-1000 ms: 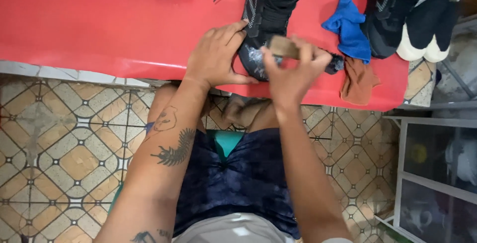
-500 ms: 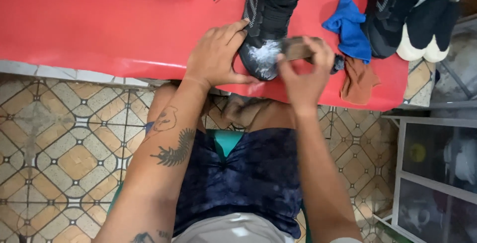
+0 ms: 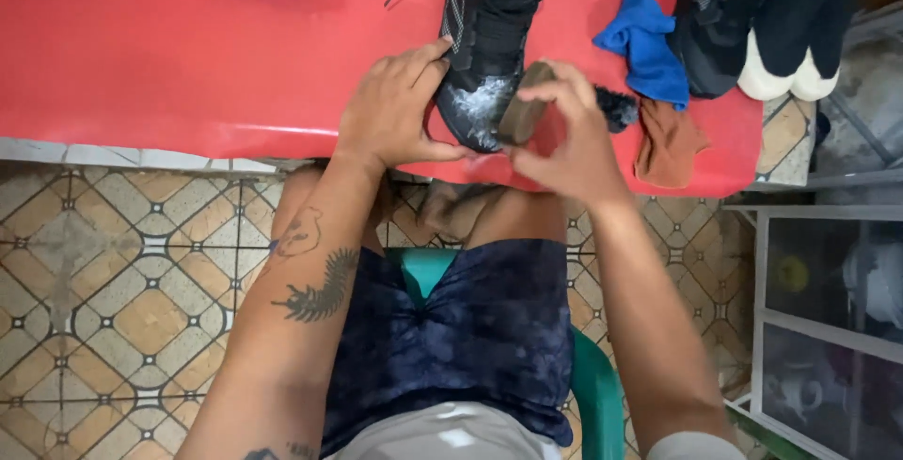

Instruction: The person cleans a black high-top sneaker by applying a white cleaning paste with a brush and wiping it with a blue cloth. They repeatedly dip the brush into a blue container and scrub different parts of the shoe, including the sole and upper, before wiping off the residue.

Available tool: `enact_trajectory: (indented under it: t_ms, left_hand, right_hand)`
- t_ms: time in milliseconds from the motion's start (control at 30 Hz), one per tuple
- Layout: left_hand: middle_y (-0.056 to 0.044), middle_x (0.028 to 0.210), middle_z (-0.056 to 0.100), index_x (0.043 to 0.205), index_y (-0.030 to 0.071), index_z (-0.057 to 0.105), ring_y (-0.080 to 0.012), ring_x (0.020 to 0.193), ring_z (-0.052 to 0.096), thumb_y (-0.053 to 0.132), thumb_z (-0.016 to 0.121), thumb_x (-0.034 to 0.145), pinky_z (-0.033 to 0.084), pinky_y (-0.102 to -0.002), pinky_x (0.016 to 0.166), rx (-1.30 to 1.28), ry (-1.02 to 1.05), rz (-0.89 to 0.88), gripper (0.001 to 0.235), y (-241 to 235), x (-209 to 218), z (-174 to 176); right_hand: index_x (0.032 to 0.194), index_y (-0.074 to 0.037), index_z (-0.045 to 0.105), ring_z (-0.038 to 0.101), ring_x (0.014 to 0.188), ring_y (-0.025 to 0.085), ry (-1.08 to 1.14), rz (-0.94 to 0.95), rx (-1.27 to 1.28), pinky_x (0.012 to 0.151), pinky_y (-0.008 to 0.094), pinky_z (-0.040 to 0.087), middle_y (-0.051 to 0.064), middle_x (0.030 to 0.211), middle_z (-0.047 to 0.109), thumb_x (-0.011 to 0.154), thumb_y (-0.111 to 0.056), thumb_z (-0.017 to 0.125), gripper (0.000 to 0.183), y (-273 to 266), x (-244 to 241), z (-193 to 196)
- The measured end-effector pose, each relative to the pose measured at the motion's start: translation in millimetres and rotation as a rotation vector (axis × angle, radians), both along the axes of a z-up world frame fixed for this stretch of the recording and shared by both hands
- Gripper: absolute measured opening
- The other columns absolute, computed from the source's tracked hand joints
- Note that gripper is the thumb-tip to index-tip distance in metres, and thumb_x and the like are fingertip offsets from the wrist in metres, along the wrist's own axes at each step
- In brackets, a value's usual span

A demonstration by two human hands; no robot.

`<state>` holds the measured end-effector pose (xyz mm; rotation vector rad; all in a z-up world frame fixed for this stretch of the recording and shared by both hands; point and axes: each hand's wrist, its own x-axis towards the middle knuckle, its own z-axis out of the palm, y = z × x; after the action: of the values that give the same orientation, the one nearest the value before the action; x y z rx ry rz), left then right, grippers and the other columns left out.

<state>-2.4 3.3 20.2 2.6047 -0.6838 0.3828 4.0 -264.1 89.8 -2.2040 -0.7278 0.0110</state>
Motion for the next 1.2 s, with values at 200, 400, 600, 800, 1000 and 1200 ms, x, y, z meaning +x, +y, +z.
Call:
enact_trajectory:
  t_ms: [200, 400, 600, 800, 1000, 1200]
  left_hand:
    - [-0.016, 0.153, 0.049, 0.129, -0.003, 0.058, -0.037, 0.127, 0.058, 0.083, 0.076, 0.071, 0.046, -0.05, 0.102, -0.057, -0.029, -0.026, 0.105, -2.0, 3.1, 2.1]
    - [-0.018, 0.148, 0.053, 0.129, -0.004, 0.058, -0.0379, 0.121, 0.062, 0.088, 0.072, 0.071, 0.049, -0.052, 0.099, -0.052, -0.049, -0.014, 0.11, -0.9, -2.5, 0.0]
    - [-0.018, 0.152, 0.048, 0.13, -0.004, 0.057, -0.0382, 0.119, 0.061, 0.091, 0.067, 0.073, 0.048, -0.052, 0.098, -0.009, -0.029, -0.027, 0.112, -0.9, -0.5, -3.6]
    - [-0.015, 0.153, 0.049, 0.129, -0.003, 0.058, -0.037, 0.116, 0.062, 0.09, 0.072, 0.066, 0.047, -0.049, 0.096, -0.002, -0.038, 0.002, 0.113, 1.7, 1.8, -5.0]
    - [-0.018, 0.15, 0.051, 0.13, -0.005, 0.059, -0.0373, 0.12, 0.061, 0.085, 0.072, 0.073, 0.048, -0.05, 0.096, -0.03, -0.04, -0.019, 0.108, -0.9, -0.4, -2.4]
    - [-0.017, 0.152, 0.05, 0.13, -0.004, 0.058, -0.0385, 0.119, 0.061, 0.082, 0.077, 0.068, 0.047, -0.05, 0.097, -0.015, -0.05, -0.004, 0.108, -0.6, 0.4, -4.9]
  right_hand:
    - [0.131, -0.007, 0.054, 0.04, 0.145, 0.046, -0.138, 0.007, -0.049, 0.12, 0.055, 0.037, 0.026, 0.146, 0.043, 0.085, -0.004, 0.087, 0.057, -12.4, 4.5, 11.3]
    - [0.127, -0.014, 0.056, 0.048, 0.137, 0.041, -0.124, 0.108, -0.015, 0.117, 0.06, 0.037, 0.018, 0.142, 0.054, 0.08, -0.019, 0.088, 0.057, -23.3, -0.7, -4.8]
    - [0.127, -0.008, 0.066, 0.046, 0.139, 0.035, -0.043, 0.144, -0.058, 0.113, 0.05, 0.048, 0.014, 0.144, 0.038, 0.08, -0.019, 0.09, 0.053, -10.4, -25.8, -8.1]
    - [0.128, -0.013, 0.069, 0.048, 0.129, 0.035, -0.138, -0.102, -0.077, 0.114, 0.042, 0.041, 0.013, 0.134, 0.04, 0.076, -0.032, 0.093, 0.06, 13.4, -39.0, -25.2]
    - [0.124, -0.011, 0.067, 0.056, 0.115, 0.028, -0.289, -0.37, 0.0, 0.103, 0.04, 0.05, 0.012, 0.121, 0.044, 0.079, -0.027, 0.096, 0.055, 13.9, -45.8, -29.2]
    - [0.118, -0.012, 0.07, 0.05, 0.12, 0.032, -0.325, -0.261, -0.03, 0.101, 0.045, 0.048, 0.012, 0.123, 0.047, 0.075, -0.034, 0.095, 0.054, 15.0, -42.6, -27.8]
